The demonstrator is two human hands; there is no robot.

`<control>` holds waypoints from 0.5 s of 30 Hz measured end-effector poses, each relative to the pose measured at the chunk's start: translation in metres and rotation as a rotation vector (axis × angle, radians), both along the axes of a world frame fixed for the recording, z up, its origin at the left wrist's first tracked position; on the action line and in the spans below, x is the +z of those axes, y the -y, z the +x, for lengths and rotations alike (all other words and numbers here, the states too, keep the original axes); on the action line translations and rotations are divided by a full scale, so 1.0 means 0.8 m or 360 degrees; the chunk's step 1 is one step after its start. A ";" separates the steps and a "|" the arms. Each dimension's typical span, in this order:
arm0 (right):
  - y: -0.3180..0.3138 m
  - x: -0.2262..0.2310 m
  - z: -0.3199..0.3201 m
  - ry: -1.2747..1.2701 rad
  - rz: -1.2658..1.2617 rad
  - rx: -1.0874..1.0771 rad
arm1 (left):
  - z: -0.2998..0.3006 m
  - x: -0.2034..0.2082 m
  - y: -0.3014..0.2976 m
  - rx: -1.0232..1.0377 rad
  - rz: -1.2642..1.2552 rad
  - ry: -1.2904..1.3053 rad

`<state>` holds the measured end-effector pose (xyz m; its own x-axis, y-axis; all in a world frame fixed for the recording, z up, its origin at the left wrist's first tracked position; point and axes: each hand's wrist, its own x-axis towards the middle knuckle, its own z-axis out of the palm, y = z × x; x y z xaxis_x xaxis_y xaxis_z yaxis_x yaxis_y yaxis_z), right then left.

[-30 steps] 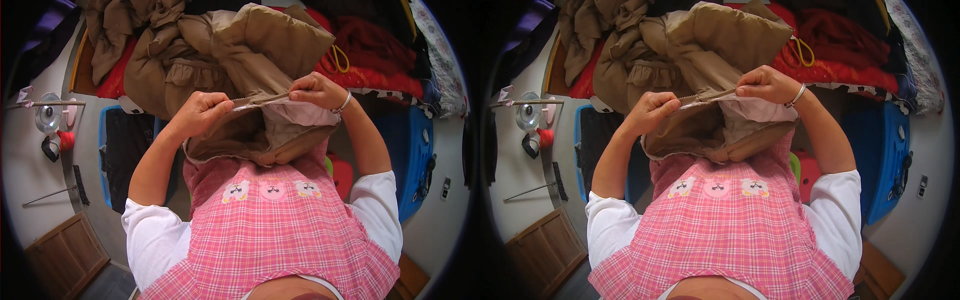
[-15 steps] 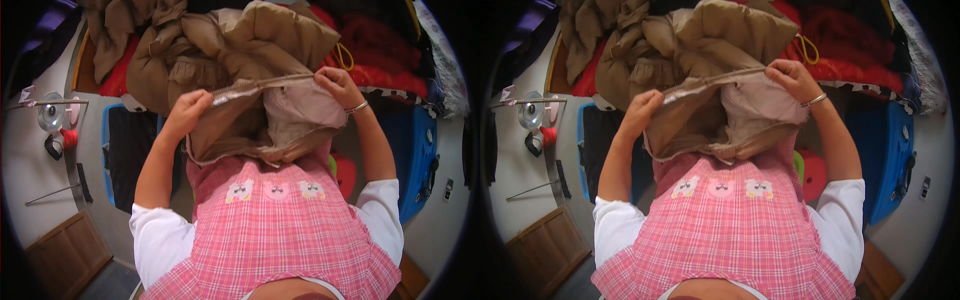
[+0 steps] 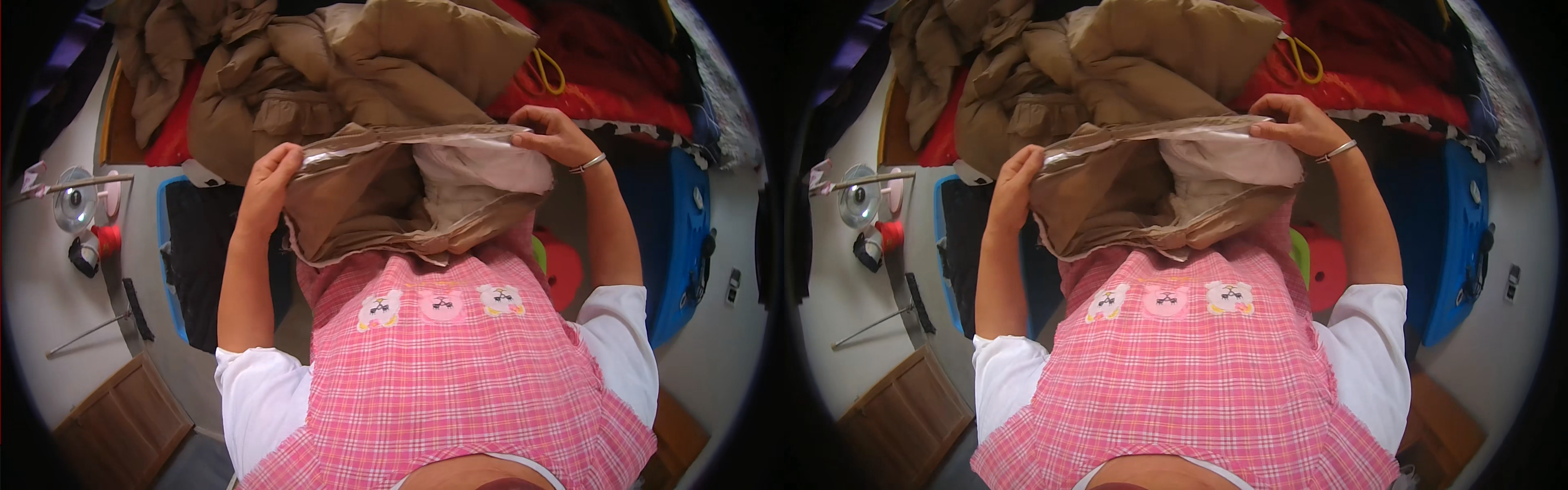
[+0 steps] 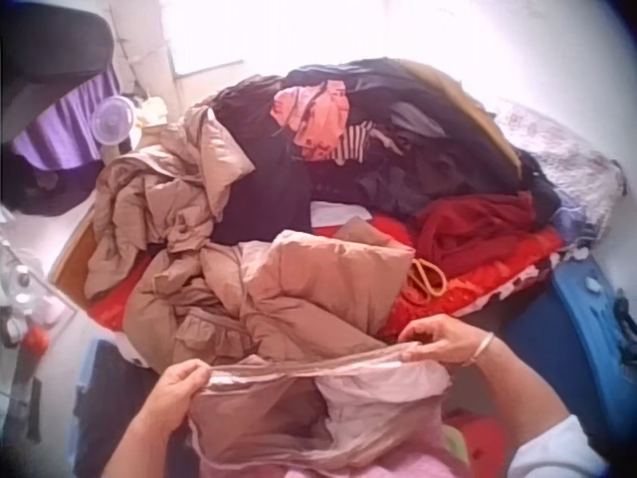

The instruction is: Replacing or repairing a zipper on a brown jacket using scissors and hands.

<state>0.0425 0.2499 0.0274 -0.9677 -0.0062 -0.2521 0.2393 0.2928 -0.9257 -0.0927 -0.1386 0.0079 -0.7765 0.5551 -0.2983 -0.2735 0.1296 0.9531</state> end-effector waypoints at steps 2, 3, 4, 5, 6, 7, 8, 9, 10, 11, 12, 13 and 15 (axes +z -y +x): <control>-0.015 -0.005 0.013 0.0101 -0.0099 0.0059 | -0.002 0.002 0.002 0.0015 0.0068 0.0003; -0.016 -0.011 0.019 0.0042 -0.0135 -0.0051 | -0.004 0.001 0.003 -0.0010 0.0086 0.0026; -0.013 -0.009 0.021 0.0048 -0.0125 -0.0068 | 0.002 0.004 -0.006 -0.0026 0.0097 0.0034; -0.007 -0.008 0.023 0.0047 -0.0258 -0.0244 | 0.012 0.010 -0.024 0.0148 -0.0175 -0.0505; -0.002 -0.007 0.024 0.0040 -0.0391 -0.0419 | 0.021 0.019 -0.041 0.0328 -0.0442 -0.1047; 0.002 -0.013 0.027 0.0004 -0.0620 -0.0507 | 0.029 0.034 -0.058 0.0287 -0.0506 -0.1695; 0.008 -0.016 0.027 0.0002 -0.0616 -0.0516 | 0.043 0.042 -0.074 0.0211 -0.0316 -0.1773; 0.018 -0.015 0.028 -0.0007 -0.0833 -0.0511 | 0.067 0.061 -0.092 0.0102 -0.0200 -0.1631; 0.030 -0.014 0.029 -0.0019 -0.1050 -0.0505 | 0.085 0.065 -0.106 -0.0158 -0.0093 -0.1553; 0.042 -0.011 0.027 -0.0031 -0.1113 -0.0445 | 0.100 0.062 -0.122 -0.0335 -0.0007 -0.1255; 0.056 -0.005 0.025 -0.0031 -0.1118 -0.0437 | 0.108 0.057 -0.137 -0.0501 -0.0024 -0.0987; 0.070 0.004 0.026 0.0016 -0.1194 -0.0488 | 0.115 0.050 -0.154 -0.0534 -0.0067 -0.0836; 0.083 0.009 0.026 0.0118 -0.1320 -0.0515 | 0.120 0.017 -0.177 -0.0455 0.0081 -0.0523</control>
